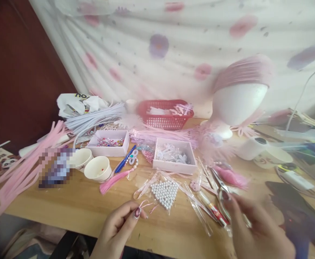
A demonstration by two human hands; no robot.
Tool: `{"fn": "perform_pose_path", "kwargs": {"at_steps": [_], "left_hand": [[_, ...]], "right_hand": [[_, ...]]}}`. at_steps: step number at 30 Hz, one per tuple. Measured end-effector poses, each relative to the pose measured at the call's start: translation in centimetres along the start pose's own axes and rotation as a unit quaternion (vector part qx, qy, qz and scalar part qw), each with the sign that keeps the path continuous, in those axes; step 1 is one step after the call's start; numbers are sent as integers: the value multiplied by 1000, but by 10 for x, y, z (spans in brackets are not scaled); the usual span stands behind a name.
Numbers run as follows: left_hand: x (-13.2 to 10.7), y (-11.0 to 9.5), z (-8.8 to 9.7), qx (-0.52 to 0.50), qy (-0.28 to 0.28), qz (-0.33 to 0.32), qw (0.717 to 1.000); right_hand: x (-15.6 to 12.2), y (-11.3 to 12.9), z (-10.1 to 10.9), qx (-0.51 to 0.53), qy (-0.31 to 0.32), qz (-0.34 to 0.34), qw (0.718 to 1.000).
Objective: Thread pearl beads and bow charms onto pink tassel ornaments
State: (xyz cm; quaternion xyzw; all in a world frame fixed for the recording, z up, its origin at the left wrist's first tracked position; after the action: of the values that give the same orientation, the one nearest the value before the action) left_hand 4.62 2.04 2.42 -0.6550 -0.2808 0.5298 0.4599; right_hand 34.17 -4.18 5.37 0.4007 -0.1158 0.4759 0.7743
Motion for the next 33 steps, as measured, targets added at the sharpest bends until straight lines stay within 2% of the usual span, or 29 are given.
{"fn": "perform_pose_path", "kwargs": {"at_steps": [1, 2, 3, 4, 5, 6, 9, 11, 15, 17, 25, 30, 31, 33], "left_hand": [[0, 1, -2, -1, 6, 8, 1000], [-1, 1, -4, -1, 13, 13, 1000], [-2, 1, -7, -2, 17, 14, 1000], [-3, 1, -10, -4, 19, 9, 1000], [-4, 0, -12, -7, 20, 1, 1000], [-4, 0, -14, -12, 18, -9, 1000], [-5, -1, -18, -33, 16, -29, 999], [-3, 2, -19, -48, 26, -15, 998], [2, 9, -21, -89, 41, 16, 995], [4, 10, -22, -94, 40, 17, 995], [7, 14, -28, -63, 65, 29, 995], [8, 19, -33, -83, 97, 52, 990], [8, 18, -34, -94, 106, 58, 988], [9, 13, -36, -122, 119, 57, 984]], "right_hand": [[-11, 13, -4, 55, 14, -12, 998], [-21, 31, -10, 136, 30, 12, 990], [-30, 54, -23, 236, 103, 60, 965], [-41, 75, -37, 315, 181, 93, 927], [-50, 90, -48, 367, 241, 95, 893], [-56, 99, -57, 407, 271, 77, 869], [-64, 111, -78, 493, 310, 5, 813], [-67, 112, -87, 531, 325, -37, 782], [-71, 109, -95, 587, 322, -110, 734], [-73, 110, -96, 603, 318, -131, 719], [-72, 112, -97, 640, 285, -170, 693], [-61, 112, -89, 627, 253, -154, 721], [-59, 112, -88, 626, 251, -155, 722], [-57, 115, -87, 640, 257, -163, 705]]}}
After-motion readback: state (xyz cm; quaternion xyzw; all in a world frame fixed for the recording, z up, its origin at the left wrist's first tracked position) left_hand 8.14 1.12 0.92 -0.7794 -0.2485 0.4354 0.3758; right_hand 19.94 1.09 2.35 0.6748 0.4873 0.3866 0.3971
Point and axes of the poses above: each hand's wrist, its own x-axis towards the middle knuckle, its own z-axis out of the back of the hand, y = z × x, the point moved 6 cm from there along x, towards the middle knuckle, and after that the axes turned 14 degrees about z, right-handed, at the moved point
